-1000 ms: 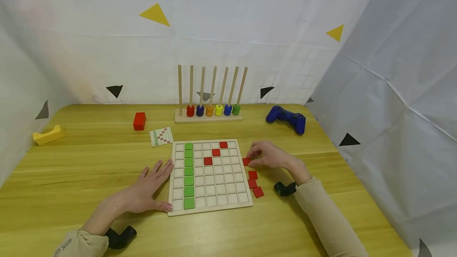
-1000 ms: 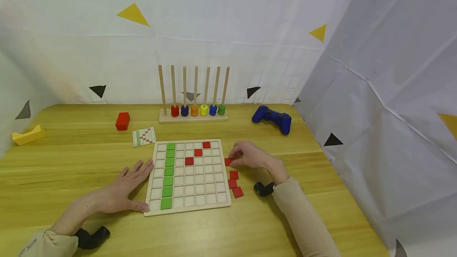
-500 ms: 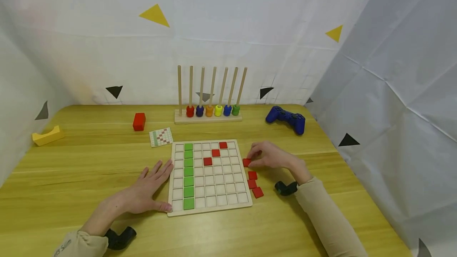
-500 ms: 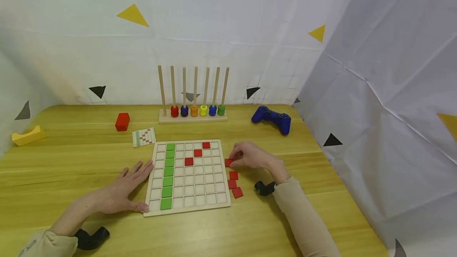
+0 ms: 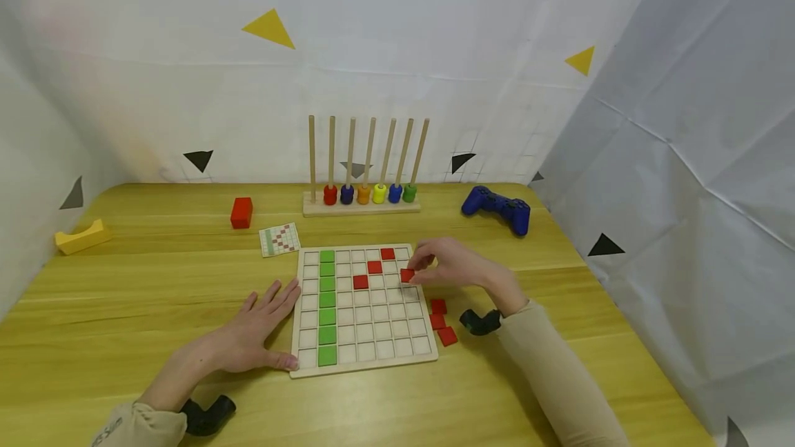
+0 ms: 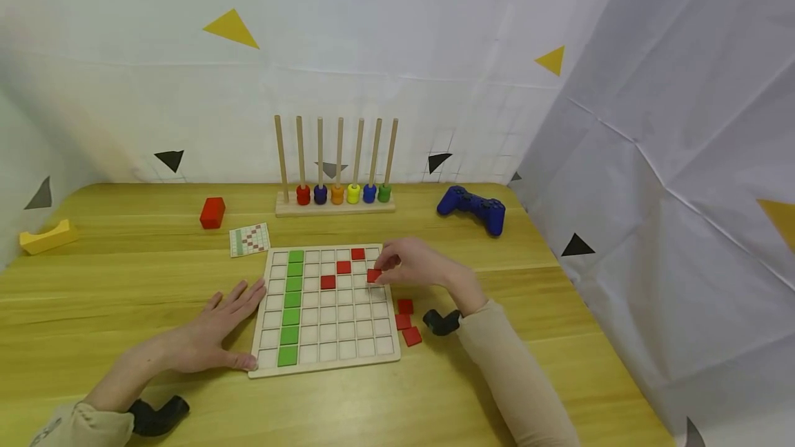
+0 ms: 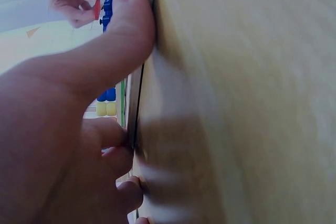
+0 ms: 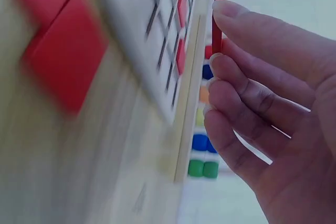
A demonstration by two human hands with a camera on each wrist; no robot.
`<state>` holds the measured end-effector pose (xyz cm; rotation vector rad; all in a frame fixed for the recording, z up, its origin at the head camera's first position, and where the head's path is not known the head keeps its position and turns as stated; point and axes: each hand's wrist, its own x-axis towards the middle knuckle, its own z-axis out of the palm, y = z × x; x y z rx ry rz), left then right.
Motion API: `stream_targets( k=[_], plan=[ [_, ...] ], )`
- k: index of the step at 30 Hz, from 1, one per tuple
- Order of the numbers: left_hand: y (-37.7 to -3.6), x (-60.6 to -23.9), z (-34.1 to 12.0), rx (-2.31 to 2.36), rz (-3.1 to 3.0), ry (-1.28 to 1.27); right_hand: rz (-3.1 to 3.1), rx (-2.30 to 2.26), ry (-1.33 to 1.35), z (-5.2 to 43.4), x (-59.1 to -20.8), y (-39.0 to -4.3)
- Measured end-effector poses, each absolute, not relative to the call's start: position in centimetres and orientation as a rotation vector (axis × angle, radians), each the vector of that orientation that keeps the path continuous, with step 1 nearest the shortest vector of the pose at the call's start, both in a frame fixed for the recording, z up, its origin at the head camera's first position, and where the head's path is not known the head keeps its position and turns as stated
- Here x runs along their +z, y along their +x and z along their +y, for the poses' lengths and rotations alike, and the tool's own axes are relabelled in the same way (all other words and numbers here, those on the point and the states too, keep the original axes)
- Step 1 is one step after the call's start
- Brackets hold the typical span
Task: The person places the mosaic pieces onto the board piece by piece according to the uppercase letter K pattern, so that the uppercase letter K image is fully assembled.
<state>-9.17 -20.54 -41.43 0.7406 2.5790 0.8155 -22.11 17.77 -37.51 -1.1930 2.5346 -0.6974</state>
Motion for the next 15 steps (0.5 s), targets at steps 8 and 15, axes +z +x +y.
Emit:
stream_targets(
  k=[8,15],
  plan=[
    [-9.2,-41.5,-20.6,0.831,2.58,0.745,2.461,-0.679,-1.274,13.6,-36.6,-21.9],
    [-9.2,-41.5,-20.5,0.821,2.579,0.717,2.428,-0.632,-1.324,10.8,-36.3,-21.5]
  ],
)
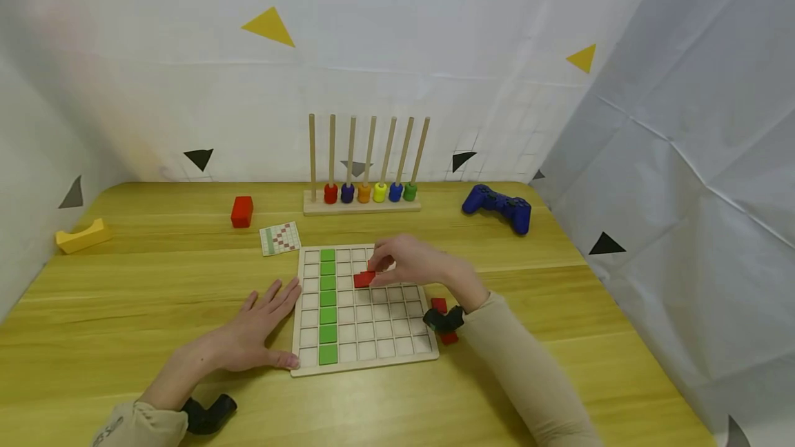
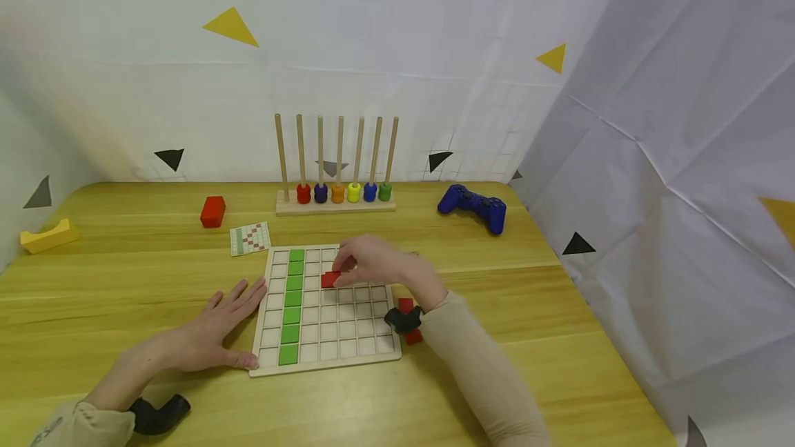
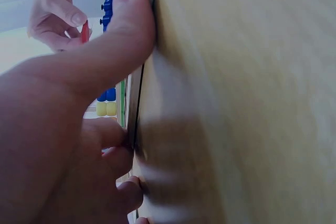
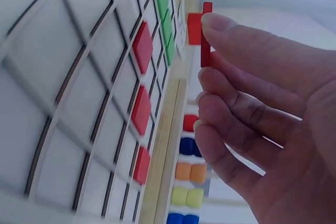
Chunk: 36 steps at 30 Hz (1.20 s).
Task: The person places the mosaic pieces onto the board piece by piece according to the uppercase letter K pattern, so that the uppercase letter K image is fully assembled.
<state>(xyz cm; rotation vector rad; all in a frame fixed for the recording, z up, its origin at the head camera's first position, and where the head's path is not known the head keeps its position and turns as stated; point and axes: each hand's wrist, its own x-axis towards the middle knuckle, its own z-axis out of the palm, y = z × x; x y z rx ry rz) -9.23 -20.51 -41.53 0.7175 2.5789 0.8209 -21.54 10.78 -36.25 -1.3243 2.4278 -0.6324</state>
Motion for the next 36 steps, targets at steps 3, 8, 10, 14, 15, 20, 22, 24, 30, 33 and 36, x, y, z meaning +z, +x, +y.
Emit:
stream_targets(
  k=[3,8,10,14,15,20,22,24,30,33,36],
  plan=[
    [-9.3,-41.6,-20.6,0.826,2.579,0.727,2.423,-0.597,-1.325,9.8,-36.2,-21.4],
    [-9.3,-41.6,-20.7,0.82,2.578,0.707,2.412,-0.569,-1.305,8.6,-36.6,-21.2],
    [-9.3,-41.6,-20.7,0.817,2.578,0.704,2.41,-0.558,-1.279,8.1,-36.7,-21.1],
    [-9.3,-41.5,-20.5,0.82,2.571,0.706,2.404,-0.512,-1.243,7.4,-37.1,-20.9],
    [-9.2,-41.5,-20.5,0.817,2.569,0.703,2.398,-0.507,-1.235,7.2,-37.2,-20.9],
    [-9.2,-41.3,-20.4,0.823,2.568,0.703,2.378,-0.484,-1.233,6.6,-37.8,-20.9],
    [-9.2,-41.3,-20.4,0.826,2.57,0.705,2.38,-0.466,-1.234,6.4,-38.0,-20.9],
    [-9.2,-41.2,-20.3,0.823,2.571,0.707,2.387,-0.445,-1.226,6.2,-38.0,-20.8],
    [-9.1,-41.2,-20.4,0.823,2.575,0.708,2.429,-0.4,-1.206,6.0,-38.1,-20.7],
    [-9.1,-41.2,-20.4,0.825,2.574,0.707,2.445,-0.381,-1.198,5.9,-38.1,-20.7],
    [-9.1,-41.1,-20.4,0.822,2.575,0.707,2.452,-0.372,-1.188,5.9,-38.1,-20.7]
  ],
)
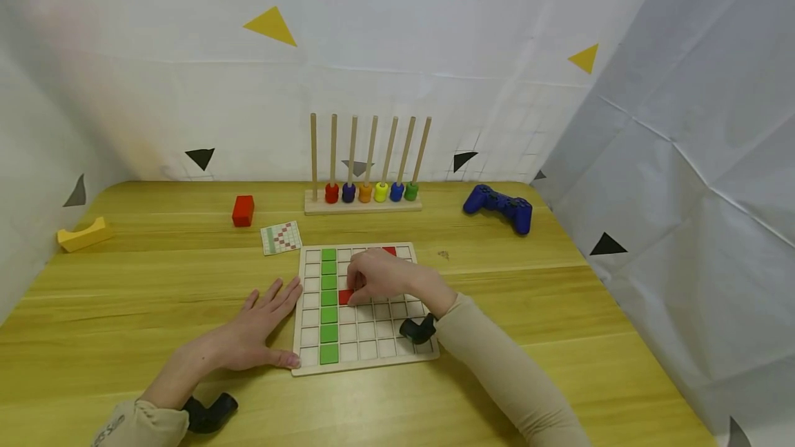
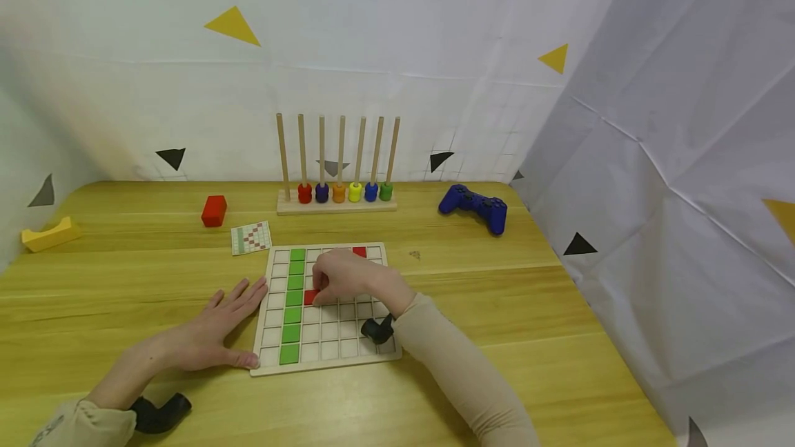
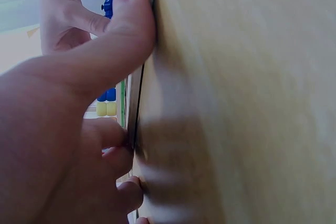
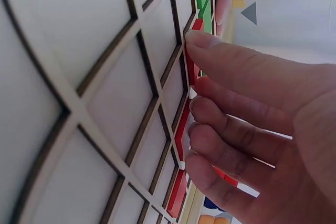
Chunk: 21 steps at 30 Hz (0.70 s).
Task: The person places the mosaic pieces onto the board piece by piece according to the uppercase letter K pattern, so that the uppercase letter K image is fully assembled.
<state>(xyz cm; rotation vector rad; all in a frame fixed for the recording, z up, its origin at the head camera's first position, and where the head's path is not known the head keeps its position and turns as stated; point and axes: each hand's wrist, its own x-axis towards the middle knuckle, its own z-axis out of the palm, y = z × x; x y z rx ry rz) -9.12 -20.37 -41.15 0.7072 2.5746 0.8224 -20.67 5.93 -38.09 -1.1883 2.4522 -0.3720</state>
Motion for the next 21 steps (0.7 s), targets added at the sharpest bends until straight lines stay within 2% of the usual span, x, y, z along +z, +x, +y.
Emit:
stream_targets(
  k=[11,21],
  plan=[
    [-9.1,-41.2,-20.3,0.816,2.573,0.704,2.451,-0.439,-1.245,6.9,-38.2,-20.9],
    [-9.2,-41.4,-20.5,0.824,2.574,0.718,2.385,-0.686,-1.243,12.5,-36.2,-21.0]
  ],
)
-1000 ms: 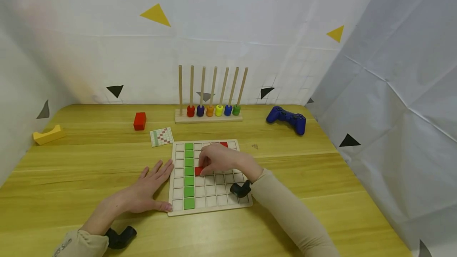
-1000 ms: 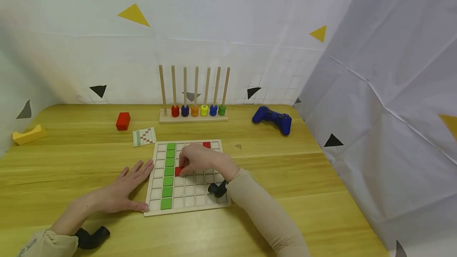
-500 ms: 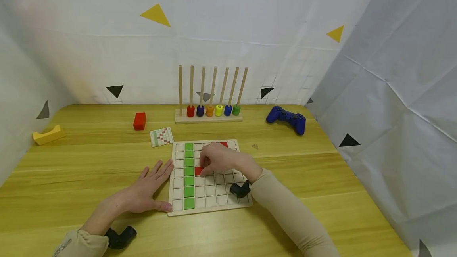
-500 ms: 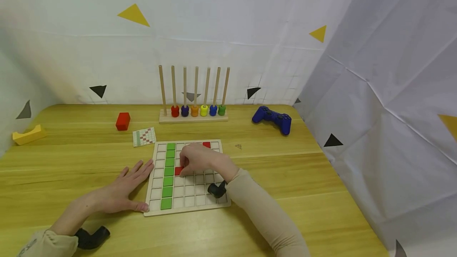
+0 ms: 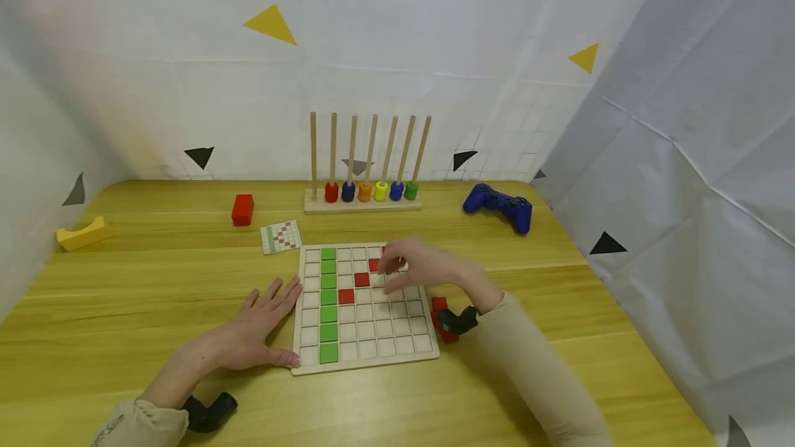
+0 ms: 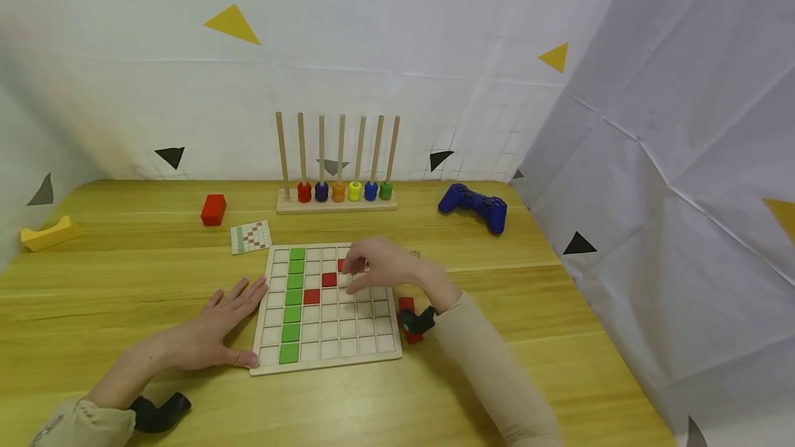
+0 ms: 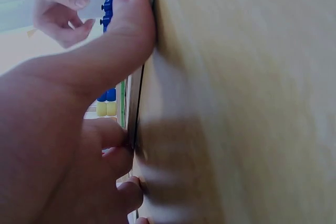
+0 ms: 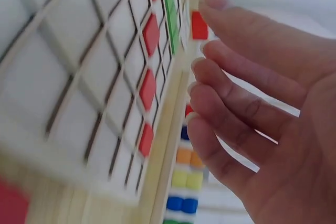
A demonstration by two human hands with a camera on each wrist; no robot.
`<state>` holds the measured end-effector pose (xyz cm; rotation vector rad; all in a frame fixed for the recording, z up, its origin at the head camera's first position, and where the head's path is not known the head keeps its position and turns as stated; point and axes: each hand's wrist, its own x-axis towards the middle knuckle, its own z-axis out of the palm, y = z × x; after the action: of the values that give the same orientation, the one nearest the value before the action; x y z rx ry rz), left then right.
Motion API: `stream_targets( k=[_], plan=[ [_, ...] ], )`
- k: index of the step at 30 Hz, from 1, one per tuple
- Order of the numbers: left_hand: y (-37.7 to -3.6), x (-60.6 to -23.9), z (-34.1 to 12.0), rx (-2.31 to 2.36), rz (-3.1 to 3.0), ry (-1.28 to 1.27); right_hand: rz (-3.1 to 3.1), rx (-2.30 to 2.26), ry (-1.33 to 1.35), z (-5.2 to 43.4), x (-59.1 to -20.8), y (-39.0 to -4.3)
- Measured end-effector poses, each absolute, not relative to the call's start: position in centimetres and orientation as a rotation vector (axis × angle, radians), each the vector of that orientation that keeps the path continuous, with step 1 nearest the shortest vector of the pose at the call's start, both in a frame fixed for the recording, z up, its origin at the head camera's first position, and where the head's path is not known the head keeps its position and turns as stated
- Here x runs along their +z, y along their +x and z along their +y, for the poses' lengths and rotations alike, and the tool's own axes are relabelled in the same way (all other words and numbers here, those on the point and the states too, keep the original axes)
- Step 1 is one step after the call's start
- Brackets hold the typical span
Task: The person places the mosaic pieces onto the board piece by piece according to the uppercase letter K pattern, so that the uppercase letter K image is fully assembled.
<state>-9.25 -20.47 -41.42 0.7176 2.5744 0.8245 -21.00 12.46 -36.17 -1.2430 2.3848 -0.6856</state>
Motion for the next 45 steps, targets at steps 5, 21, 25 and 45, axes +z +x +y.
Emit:
stream_targets(
  k=[5,21,25,45],
  plan=[
    [-9.2,-41.4,-20.5,0.822,2.573,0.72,2.406,-0.709,-1.212,15.7,-35.9,-21.1],
    [-9.2,-41.6,-20.6,0.834,2.564,0.729,2.465,-0.68,-1.096,23.4,-37.7,-20.4],
    [-9.2,-41.5,-20.5,0.836,2.57,0.733,2.471,-0.674,-1.091,24.0,-38.5,-20.1],
    [-9.1,-41.3,-20.5,0.847,2.562,0.733,2.457,-0.649,-1.131,22.9,-39.8,-19.8]
  ],
)
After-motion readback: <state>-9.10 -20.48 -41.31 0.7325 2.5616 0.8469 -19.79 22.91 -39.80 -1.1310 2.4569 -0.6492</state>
